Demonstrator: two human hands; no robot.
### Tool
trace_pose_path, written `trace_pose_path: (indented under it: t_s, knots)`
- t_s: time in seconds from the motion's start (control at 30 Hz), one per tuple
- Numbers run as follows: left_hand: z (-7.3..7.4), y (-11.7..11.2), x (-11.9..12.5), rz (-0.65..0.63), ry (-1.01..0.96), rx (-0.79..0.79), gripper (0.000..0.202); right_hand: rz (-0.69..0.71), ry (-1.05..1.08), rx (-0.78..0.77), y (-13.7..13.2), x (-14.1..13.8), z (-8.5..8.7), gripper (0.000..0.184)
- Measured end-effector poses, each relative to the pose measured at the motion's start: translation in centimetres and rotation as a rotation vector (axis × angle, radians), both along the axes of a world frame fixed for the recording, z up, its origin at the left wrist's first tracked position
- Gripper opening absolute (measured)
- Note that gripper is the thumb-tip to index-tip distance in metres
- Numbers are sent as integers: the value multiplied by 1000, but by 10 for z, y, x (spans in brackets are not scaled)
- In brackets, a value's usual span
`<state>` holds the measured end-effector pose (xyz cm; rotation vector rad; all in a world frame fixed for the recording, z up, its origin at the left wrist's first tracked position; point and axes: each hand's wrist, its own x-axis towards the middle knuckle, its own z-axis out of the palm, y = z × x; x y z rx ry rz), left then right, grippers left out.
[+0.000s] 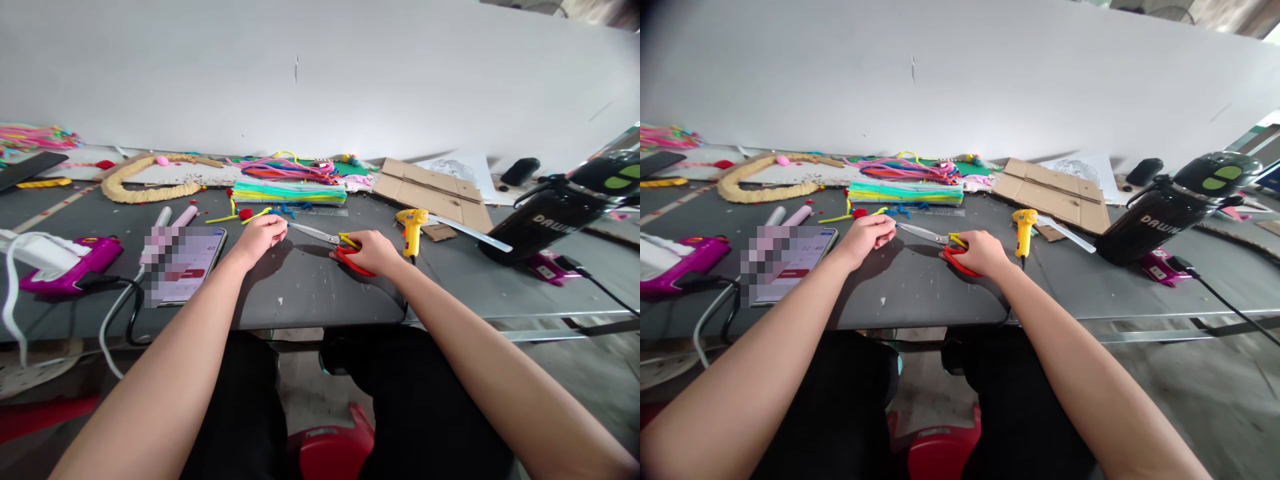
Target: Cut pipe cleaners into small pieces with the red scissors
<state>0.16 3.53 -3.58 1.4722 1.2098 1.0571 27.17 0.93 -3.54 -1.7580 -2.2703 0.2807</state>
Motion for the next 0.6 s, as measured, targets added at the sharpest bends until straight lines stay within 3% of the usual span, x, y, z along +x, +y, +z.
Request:
trace_pose_path:
  t_s: [0.6]
  knots:
    - [2,-1,1,12,-23,-16,21,-15,108,-38,-3,0,6,51]
